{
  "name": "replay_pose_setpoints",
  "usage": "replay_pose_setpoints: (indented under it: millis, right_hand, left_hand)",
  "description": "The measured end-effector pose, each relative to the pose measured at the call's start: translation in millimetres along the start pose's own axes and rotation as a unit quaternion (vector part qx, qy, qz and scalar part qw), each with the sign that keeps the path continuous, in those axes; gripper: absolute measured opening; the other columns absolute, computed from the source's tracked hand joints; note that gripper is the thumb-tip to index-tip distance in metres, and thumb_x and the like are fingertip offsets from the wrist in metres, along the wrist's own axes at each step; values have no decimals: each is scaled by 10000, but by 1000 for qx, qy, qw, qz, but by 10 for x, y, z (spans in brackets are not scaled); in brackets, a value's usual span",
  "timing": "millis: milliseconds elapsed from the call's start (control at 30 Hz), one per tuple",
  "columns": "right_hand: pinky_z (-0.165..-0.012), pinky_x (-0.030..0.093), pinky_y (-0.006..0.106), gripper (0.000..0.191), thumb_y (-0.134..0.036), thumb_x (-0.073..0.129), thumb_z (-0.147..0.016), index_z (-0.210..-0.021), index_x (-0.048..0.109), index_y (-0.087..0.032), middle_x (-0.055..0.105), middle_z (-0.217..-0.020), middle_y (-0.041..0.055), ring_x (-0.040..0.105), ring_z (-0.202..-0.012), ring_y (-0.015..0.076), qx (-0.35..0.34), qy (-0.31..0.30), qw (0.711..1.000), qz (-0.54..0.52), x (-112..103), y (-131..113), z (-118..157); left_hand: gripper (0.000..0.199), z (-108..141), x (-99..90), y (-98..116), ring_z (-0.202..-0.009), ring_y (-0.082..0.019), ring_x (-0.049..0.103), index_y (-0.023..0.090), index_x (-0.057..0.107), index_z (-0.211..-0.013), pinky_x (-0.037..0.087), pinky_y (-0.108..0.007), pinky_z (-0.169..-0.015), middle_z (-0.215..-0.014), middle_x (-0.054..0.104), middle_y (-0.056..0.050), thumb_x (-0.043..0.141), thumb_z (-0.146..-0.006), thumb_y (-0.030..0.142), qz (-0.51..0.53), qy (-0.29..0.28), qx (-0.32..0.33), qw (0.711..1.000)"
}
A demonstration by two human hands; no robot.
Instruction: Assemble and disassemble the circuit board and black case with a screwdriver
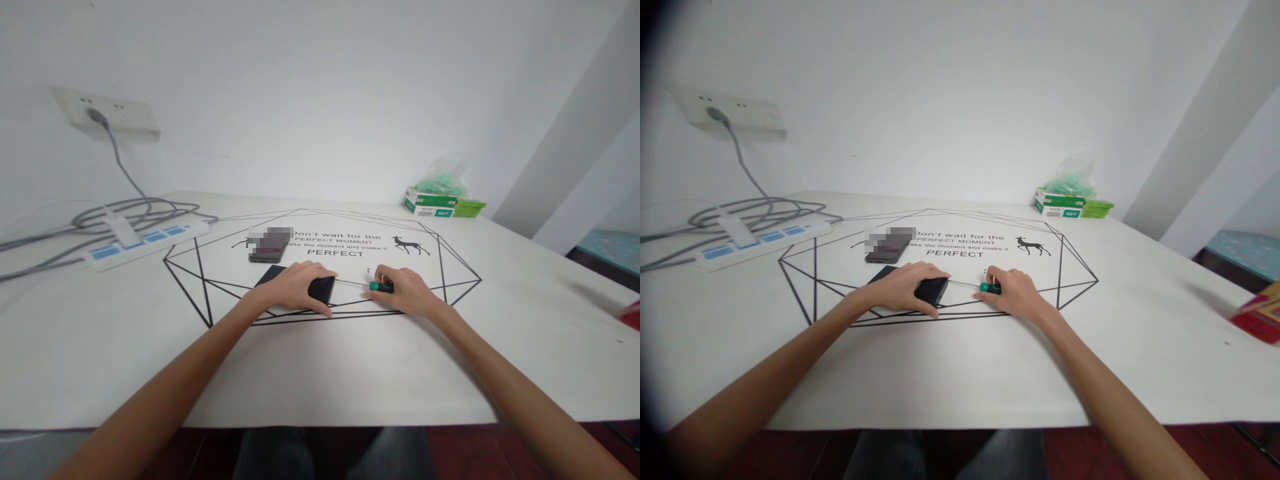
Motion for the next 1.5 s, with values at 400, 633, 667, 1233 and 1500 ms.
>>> replay_pose_setpoints:
  millis: [400, 633, 667, 1233, 1500]
  right_hand:
    - [-561, 282, 244, 366, -571, 607, -769, -707, 560, -213, 578, -675, -13, 482, -616, 138, -3, 14, 1000, -11, 10, 86, -46]
    - [-550, 271, 250, 334, -566, 563, -808, -801, 576, -232, 565, -607, -20, 494, -571, 150, 30, 16, 999, 4, 17, 25, -46]
    - [-558, 278, 252, 337, -559, 523, -841, -816, 588, -230, 583, -623, -14, 503, -575, 150, 26, 18, 999, -2, 19, 25, -44]
    - [-544, 286, 246, 338, -555, 599, -787, -785, 557, -220, 542, -584, -36, 455, -538, 128, 6, 12, 999, -49, 80, 49, -45]
    - [-525, 254, 259, 506, -603, 488, -843, -549, 515, -192, 457, -497, -27, 366, -493, 108, 0, 15, 998, -57, 83, 76, -50]
  left_hand:
    - [808, 34, -7, 26, -1135, -296, 509, 254, 503, -1326, 355, -382, -939, -1241, 592, -91, 673, -665, 687, 16, 21, 5, 1000]
    - [830, 8, 82, -29, -1148, -303, 514, 236, 523, -1305, 352, -408, -960, -1249, 598, -103, 646, -651, 733, 13, 62, 6, 998]
    - [827, 8, 84, -28, -1146, -304, 515, 233, 529, -1299, 353, -410, -961, -1251, 595, -104, 643, -651, 736, 9, 61, 5, 998]
    - [815, 17, 41, 19, -1137, -322, 523, 180, 551, -1283, 372, -432, -955, -1259, 589, -128, 623, -681, 726, -31, 46, 0, 998]
    - [774, 20, 52, 26, -1125, -306, 538, 181, 545, -1286, 371, -408, -953, -1253, 596, -116, 626, -710, 691, -45, 53, 3, 998]
Point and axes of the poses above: each hand's wrist, its own z-axis away from the middle knuckle, its own x-axis out of the palm, y = z × x, the point moved 1 cm from there along -z, towards the middle knuckle
